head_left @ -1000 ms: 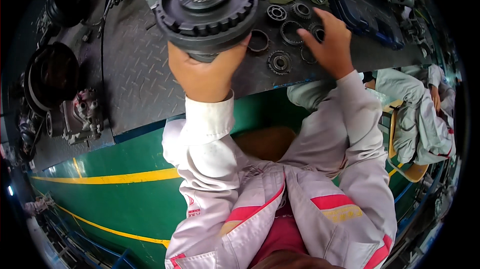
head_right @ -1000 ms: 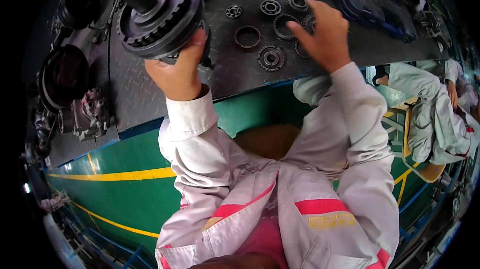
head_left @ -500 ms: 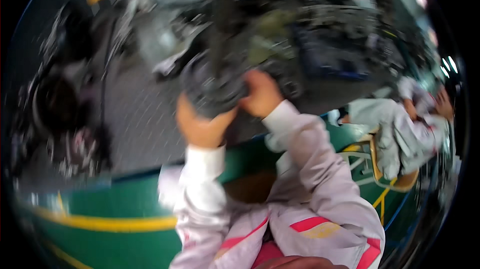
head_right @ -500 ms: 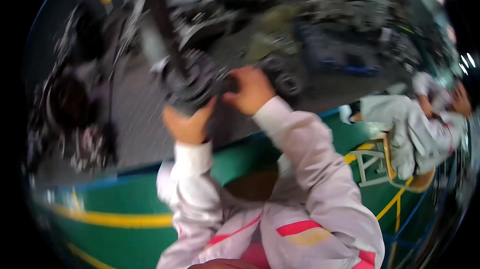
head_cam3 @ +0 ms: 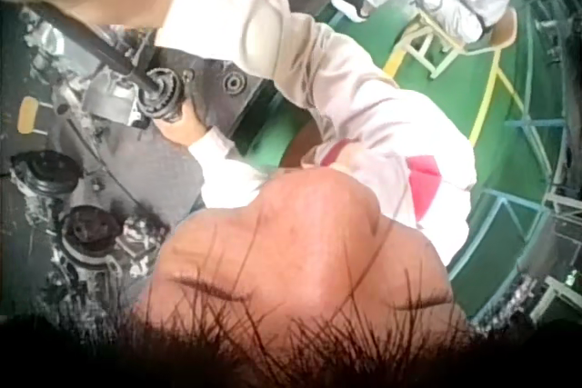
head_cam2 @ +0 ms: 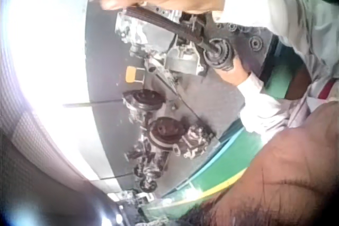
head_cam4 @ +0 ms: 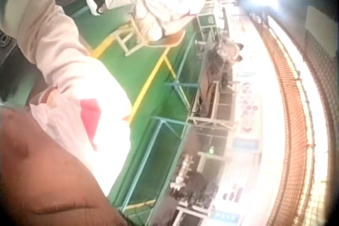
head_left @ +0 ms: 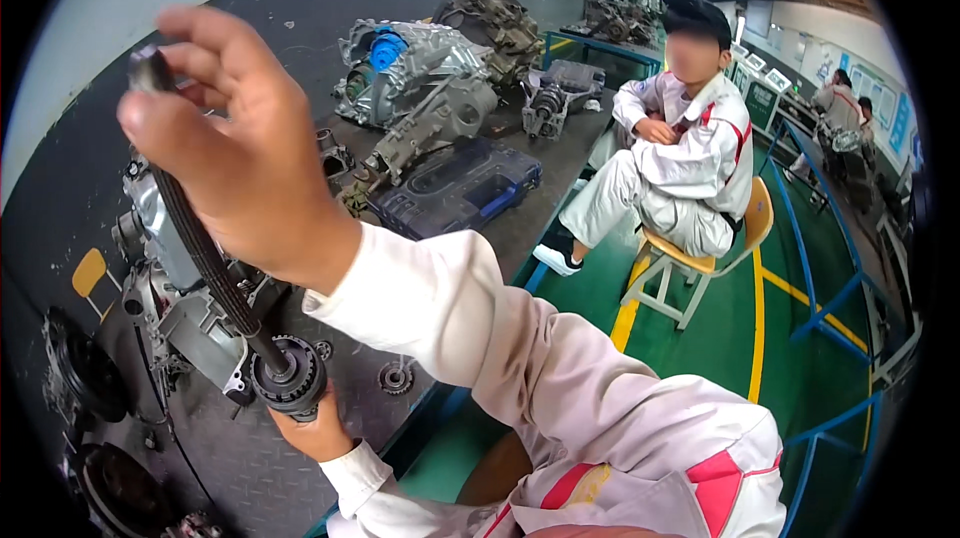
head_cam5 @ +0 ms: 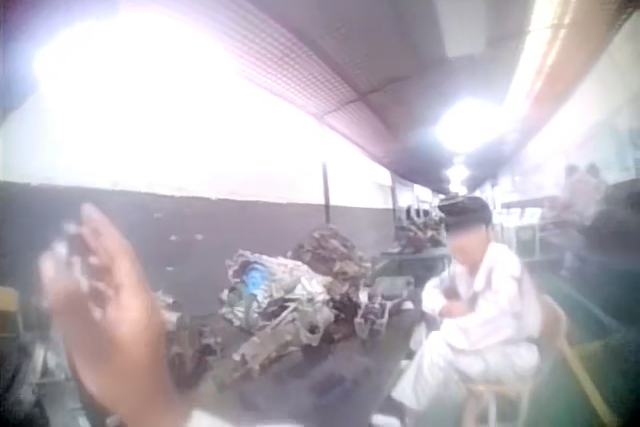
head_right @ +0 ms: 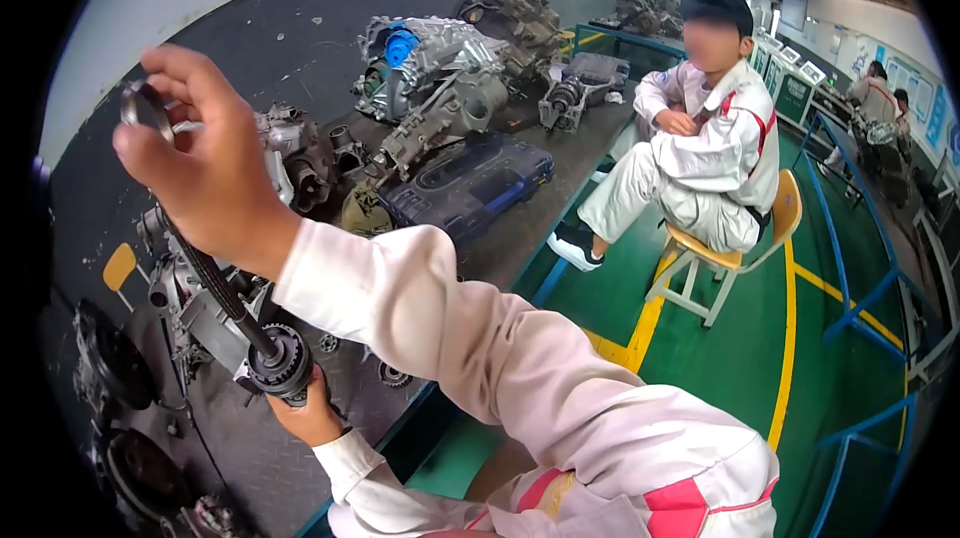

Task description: The person assembles mechanical components by sliding various gear wheels and rings onto a long splined shaft, handling each part individually and checking their fit on the shaft.

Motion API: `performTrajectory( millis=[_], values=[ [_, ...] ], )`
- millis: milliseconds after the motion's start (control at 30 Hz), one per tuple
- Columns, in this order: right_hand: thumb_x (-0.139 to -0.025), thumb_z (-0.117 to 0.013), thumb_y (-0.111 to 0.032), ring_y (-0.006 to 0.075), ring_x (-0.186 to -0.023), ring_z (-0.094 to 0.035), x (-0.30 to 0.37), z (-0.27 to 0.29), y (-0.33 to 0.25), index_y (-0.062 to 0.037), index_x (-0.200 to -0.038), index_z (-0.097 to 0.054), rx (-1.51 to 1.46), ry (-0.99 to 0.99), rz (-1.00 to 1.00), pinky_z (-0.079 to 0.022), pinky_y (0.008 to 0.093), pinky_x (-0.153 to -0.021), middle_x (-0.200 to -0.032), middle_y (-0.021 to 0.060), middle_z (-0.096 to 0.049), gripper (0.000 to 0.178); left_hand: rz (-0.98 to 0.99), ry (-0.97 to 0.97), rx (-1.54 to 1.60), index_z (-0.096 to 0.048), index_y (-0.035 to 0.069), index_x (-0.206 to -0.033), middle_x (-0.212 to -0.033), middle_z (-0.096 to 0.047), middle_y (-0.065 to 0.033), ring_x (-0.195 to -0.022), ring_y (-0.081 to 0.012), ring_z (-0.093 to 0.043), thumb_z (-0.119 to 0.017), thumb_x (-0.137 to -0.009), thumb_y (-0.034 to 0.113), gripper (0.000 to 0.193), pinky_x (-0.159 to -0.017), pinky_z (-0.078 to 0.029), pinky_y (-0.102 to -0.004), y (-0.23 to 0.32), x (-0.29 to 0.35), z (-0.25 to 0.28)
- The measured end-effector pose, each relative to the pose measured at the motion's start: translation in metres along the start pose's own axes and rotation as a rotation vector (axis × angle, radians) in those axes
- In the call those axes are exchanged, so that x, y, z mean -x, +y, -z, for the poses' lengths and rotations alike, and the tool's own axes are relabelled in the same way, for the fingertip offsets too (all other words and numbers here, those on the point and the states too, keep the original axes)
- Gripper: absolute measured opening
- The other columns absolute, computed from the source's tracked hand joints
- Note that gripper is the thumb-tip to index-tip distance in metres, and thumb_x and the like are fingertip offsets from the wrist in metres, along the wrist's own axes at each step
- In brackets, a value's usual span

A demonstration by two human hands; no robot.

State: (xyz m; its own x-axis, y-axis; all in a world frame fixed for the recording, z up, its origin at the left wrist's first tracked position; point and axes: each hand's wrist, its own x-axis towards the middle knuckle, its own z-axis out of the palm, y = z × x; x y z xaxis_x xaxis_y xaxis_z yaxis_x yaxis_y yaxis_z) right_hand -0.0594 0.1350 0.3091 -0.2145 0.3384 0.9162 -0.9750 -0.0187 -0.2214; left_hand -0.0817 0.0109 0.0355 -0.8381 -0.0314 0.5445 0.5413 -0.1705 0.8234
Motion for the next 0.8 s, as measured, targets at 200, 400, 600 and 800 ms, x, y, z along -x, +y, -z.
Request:
performTrajectory(
  millis=[200, 400, 600, 800],
  values=[
    [-0.077, -0.071, -0.022, 0.0106, -0.085, -0.047, -0.028, -0.032, -0.004, 0.0015, -0.115, -0.047, -0.164, -0.09, -0.008, -0.045, 0.0258, -0.07, -0.099, 0.0071, -0.049, 0.051, 0.094, -0.026, 0.031, -0.053, -0.004, -0.124, -0.117, -0.06, -0.0115, -0.102, -0.0191, -0.059, -0.076, -0.066, 0.0, 0.063, -0.093, -0.044, -0.0307, 0.023, 0.001, 0.0],
    [-0.072, -0.072, -0.02, 0.0113, -0.083, -0.044, -0.003, -0.042, 0.016, -0.0009, -0.103, -0.047, 0.04, 0.085, 0.056, -0.044, 0.0274, -0.072, -0.094, 0.0054, -0.044, 0.044, 0.036, 0.035, 0.042, -0.055, -0.006, -0.117, -0.11, -0.062, -0.0103, -0.096, -0.0184, -0.058, -0.074, -0.072, 0.005, 0.05, -0.09, -0.043, -0.0302, 0.014, 0.002, 0.003],
    [-0.065, -0.074, -0.023, 0.0186, -0.074, -0.044, 0.05, -0.011, 0.041, -0.0064, -0.072, -0.046, 0.277, 0.031, -0.044, -0.04, 0.0311, -0.066, -0.085, 0.0077, -0.044, 0.033, 0.004, 0.029, -0.047, -0.059, -0.004, -0.112, -0.109, -0.063, -0.0108, -0.096, -0.0186, -0.059, -0.075, -0.071, 0.006, 0.045, -0.089, -0.044, -0.0316, 0.003, -0.006, 0.009],
    [-0.064, -0.085, -0.017, 0.0219, -0.093, -0.058, 0.136, 0.043, 0.051, -0.0043, -0.077, -0.056, 0.458, -0.443, -0.209, -0.047, 0.032, -0.078, -0.1, 0.0117, -0.056, 0.034, 0.126, 0.016, -0.128, -0.061, 0.003, -0.11, -0.104, -0.066, -0.0105, -0.09, -0.02, -0.063, -0.084, -0.063, 0.014, 0.054, -0.083, -0.049, -0.0338, 0.007, -0.003, 0.023]
  ],
)
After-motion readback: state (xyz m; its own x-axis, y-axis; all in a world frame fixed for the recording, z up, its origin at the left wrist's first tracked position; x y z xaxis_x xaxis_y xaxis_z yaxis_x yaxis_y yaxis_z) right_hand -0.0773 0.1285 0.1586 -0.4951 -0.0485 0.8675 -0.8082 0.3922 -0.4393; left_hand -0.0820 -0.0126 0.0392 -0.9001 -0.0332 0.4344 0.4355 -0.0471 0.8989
